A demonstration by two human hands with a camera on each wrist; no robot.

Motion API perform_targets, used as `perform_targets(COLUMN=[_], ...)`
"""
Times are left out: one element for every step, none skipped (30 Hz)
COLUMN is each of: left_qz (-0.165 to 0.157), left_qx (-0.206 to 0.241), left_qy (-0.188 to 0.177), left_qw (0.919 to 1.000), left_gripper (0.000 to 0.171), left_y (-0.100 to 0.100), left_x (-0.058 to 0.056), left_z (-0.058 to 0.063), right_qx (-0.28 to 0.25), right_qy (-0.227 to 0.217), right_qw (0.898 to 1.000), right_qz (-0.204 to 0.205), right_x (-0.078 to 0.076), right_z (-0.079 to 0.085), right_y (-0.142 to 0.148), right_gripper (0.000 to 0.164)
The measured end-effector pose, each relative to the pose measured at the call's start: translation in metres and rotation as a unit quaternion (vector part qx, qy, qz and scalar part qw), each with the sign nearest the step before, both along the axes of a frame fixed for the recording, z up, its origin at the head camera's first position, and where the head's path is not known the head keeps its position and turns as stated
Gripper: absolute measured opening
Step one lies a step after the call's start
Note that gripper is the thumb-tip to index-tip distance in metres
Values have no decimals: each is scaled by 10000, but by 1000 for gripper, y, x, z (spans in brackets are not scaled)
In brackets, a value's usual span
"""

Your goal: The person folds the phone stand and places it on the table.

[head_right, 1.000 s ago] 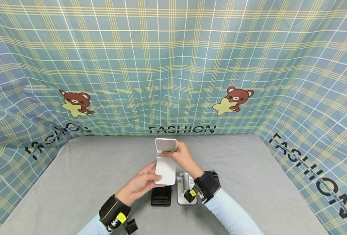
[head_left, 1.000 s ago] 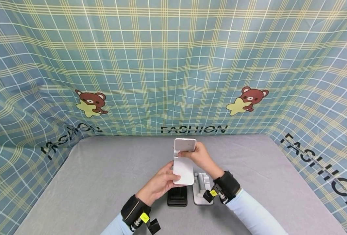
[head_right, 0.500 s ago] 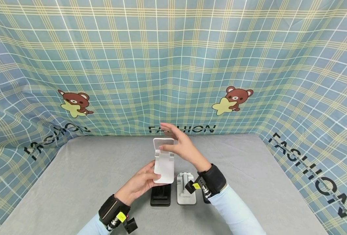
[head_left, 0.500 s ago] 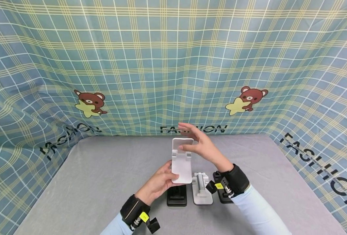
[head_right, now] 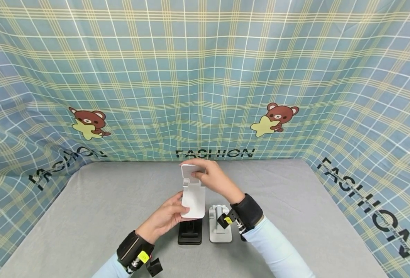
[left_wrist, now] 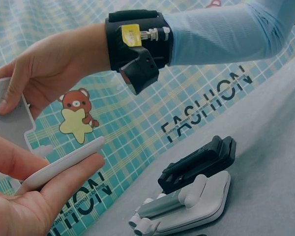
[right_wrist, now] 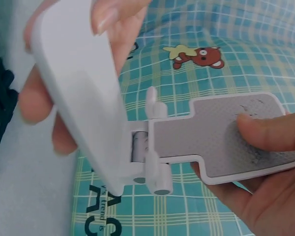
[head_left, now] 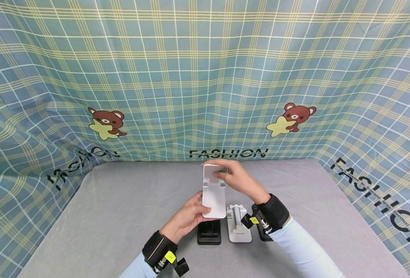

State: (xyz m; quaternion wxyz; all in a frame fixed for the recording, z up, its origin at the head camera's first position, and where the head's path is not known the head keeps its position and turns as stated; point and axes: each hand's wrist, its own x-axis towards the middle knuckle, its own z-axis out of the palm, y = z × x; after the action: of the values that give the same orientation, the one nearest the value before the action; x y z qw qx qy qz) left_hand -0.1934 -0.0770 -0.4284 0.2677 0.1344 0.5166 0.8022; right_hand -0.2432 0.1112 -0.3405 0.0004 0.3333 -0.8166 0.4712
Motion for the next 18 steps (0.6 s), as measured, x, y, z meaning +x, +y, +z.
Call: perform_targets(left_qz=[6, 17, 34, 52, 69, 80, 90, 99, 106, 97, 78, 51, 45, 51, 49, 47, 54, 52], left_qx=[-2, 2, 3, -13, -24, -41, -49, -57, -69, -77, -77, -72, -73, -77, -89, -106, -119, -138], left_qy=[-6, -15, -21, -15, -23, -14, -14, 3, 23, 42, 53, 74, 82, 85, 88, 83, 79, 76], left_qw=[10000, 10000, 10000, 10000, 10000, 10000, 9999, 9999, 9999, 9999, 9999, 9999, 9999, 9999, 9999, 9999, 9999, 9999], left_gripper=[68, 69, 68, 68, 68, 68, 68, 67, 67, 68, 68, 68, 68, 68, 68, 68, 67, 67], left_y=[0, 0, 0, 0, -1, -1, -2, -2, -2, -3, -3, -3, -3, -3, -4, -3, -3, -3], left_x=[0, -1, -1, -2, -3, -3, -4, -4, -5, -5, -6, -6, -6, -6, -5, -5, -5, -5], left_z=[0, 0, 0, 0, 0, 0, 1, 1, 1, 2, 2, 2, 3, 3, 3, 2, 2, 1], right_qx=[-18, -8, -4, -17, -21, -26, -27, -42, -80, -111, -129, -149, -166, -166, -157, -141, -126, -106], right_qy=[71, 164, 268, 382, 515, 646, 782, 898, 998, 1102, 1196, 1273, 1340, 1402, 1461, 1508, 1541, 1577], right_qw=[10000, 9999, 9996, 9993, 9987, 9979, 9969, 9959, 9949, 9938, 9927, 9917, 9907, 9899, 9890, 9883, 9878, 9873], right_qz=[-23, -36, -40, -34, -30, -33, -42, -52, -72, -95, -118, -133, -137, -145, -155, -161, -166, -182], right_x=[0, 0, 1, 2, 2, 3, 4, 5, 5, 6, 6, 7, 8, 9, 9, 10, 10, 11], right_z=[-2, -3, -5, -6, -8, -9, -10, -11, -12, -13, -14, -15, -16, -17, -18, -19, -20, -21], right_y=[-1, -1, -2, -3, -4, -5, -6, -7, -8, -8, -8, -8, -8, -8, -8, -8, -7, -7], right_gripper=[42, 42, 42, 43, 42, 43, 43, 43, 44, 44, 45, 45, 46, 46, 47, 47, 47, 47])
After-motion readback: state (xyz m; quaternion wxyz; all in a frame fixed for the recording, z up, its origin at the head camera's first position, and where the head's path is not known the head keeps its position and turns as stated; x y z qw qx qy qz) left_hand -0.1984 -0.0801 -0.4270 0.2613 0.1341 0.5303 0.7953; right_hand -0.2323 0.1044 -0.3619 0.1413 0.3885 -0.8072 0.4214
